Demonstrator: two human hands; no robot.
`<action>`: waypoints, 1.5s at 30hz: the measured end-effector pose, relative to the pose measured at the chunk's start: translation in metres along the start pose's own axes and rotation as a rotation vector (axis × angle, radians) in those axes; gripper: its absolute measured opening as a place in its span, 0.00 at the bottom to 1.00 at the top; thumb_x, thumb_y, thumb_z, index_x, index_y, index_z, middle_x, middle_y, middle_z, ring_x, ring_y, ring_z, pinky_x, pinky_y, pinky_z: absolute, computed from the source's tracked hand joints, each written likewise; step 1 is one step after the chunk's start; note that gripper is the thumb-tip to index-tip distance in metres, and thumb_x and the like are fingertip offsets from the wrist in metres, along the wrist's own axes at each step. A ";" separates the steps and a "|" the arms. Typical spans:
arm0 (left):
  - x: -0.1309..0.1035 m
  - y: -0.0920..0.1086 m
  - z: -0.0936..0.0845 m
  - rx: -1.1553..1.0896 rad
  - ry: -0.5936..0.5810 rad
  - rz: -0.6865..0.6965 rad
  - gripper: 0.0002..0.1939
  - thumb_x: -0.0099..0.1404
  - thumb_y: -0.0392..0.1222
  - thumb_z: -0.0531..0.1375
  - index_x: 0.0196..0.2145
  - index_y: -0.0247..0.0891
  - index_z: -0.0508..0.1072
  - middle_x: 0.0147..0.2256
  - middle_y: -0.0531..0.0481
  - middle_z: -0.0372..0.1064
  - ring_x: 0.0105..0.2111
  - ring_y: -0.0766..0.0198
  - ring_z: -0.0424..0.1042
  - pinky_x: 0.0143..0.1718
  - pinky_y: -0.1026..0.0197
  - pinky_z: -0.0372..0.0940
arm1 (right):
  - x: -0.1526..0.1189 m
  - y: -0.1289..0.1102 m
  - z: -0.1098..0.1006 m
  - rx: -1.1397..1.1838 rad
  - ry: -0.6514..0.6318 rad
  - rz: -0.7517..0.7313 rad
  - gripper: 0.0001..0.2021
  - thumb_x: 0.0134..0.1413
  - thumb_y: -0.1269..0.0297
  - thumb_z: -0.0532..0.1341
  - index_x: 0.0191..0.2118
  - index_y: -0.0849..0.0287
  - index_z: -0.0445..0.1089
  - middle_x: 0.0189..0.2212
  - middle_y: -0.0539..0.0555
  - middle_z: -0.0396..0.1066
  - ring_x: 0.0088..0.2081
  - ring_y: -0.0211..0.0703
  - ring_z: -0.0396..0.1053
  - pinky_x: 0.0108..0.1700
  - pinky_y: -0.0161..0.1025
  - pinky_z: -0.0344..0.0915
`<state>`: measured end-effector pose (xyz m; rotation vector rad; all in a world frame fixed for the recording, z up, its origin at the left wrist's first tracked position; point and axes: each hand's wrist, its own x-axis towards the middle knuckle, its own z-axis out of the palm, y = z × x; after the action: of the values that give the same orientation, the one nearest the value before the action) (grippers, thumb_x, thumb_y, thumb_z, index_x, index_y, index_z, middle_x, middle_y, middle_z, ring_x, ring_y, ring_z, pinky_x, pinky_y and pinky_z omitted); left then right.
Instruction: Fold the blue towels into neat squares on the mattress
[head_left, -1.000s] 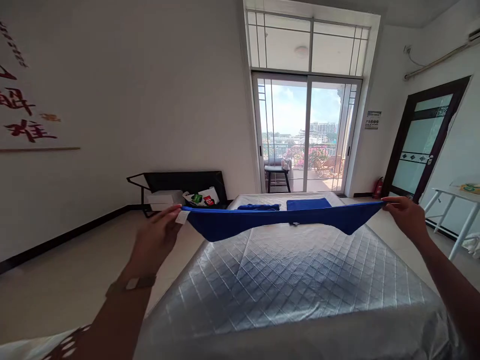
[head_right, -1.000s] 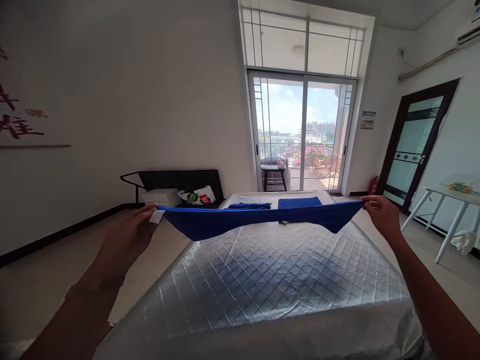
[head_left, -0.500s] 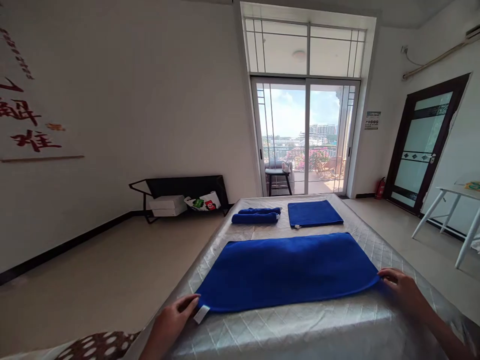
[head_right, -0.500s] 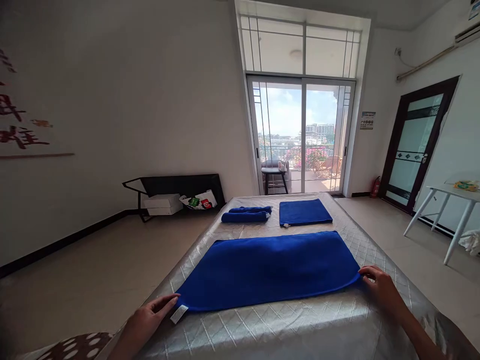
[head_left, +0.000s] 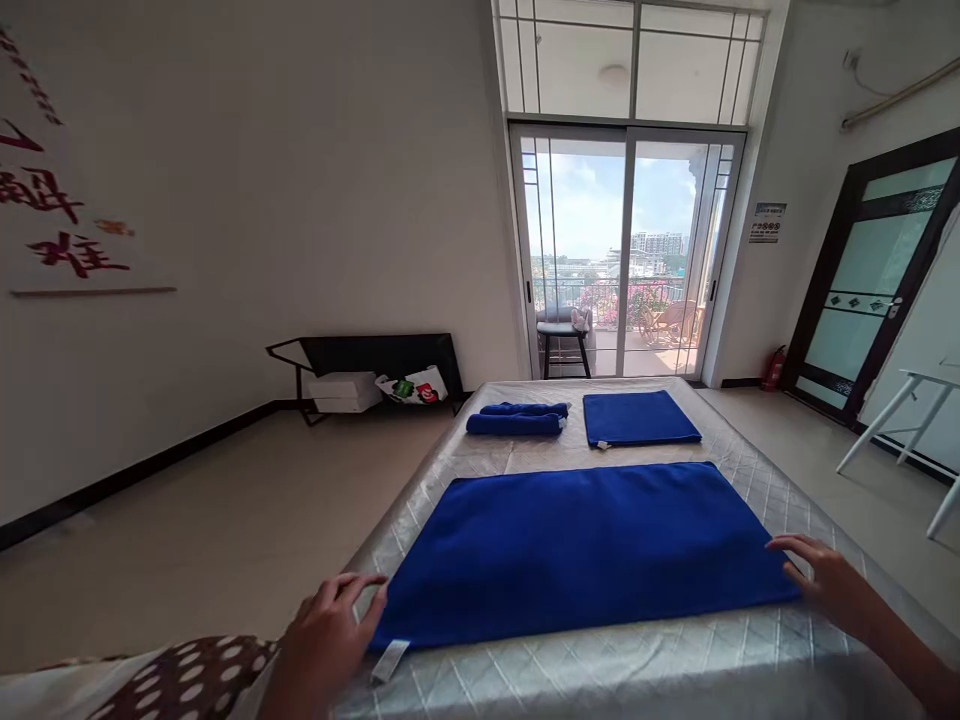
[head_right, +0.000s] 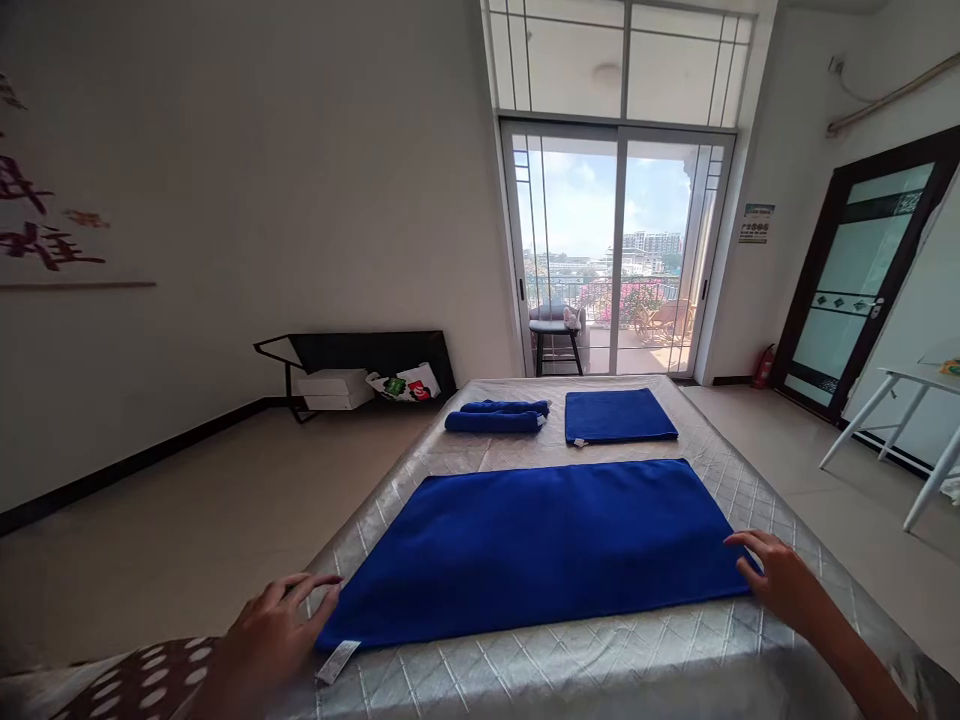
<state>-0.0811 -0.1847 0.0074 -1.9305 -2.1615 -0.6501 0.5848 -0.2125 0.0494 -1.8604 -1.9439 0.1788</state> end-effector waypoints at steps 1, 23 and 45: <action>0.014 0.008 0.003 -0.003 0.012 0.037 0.21 0.66 0.51 0.50 0.41 0.44 0.82 0.45 0.42 0.78 0.44 0.49 0.78 0.49 0.49 0.72 | 0.013 -0.015 0.005 0.005 0.022 -0.047 0.17 0.58 0.55 0.54 0.43 0.50 0.79 0.46 0.56 0.80 0.48 0.54 0.78 0.53 0.51 0.74; 0.140 0.056 0.105 0.052 -0.439 0.171 0.32 0.75 0.58 0.44 0.72 0.46 0.53 0.72 0.43 0.48 0.72 0.49 0.46 0.70 0.43 0.43 | 0.161 -0.190 0.149 -0.165 -0.391 -0.100 0.30 0.71 0.48 0.41 0.74 0.48 0.48 0.74 0.50 0.42 0.74 0.48 0.36 0.73 0.53 0.35; 0.141 0.066 0.102 -0.016 -0.411 0.124 0.34 0.73 0.62 0.45 0.71 0.47 0.55 0.72 0.43 0.47 0.72 0.45 0.47 0.70 0.40 0.42 | 0.166 -0.079 0.077 -0.498 -0.138 0.239 0.30 0.67 0.63 0.44 0.70 0.67 0.57 0.71 0.65 0.54 0.73 0.56 0.45 0.72 0.59 0.37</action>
<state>-0.0215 -0.0097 -0.0125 -2.3543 -2.2301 -0.2649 0.4824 -0.0413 0.0481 -2.4598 -1.9792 -0.1224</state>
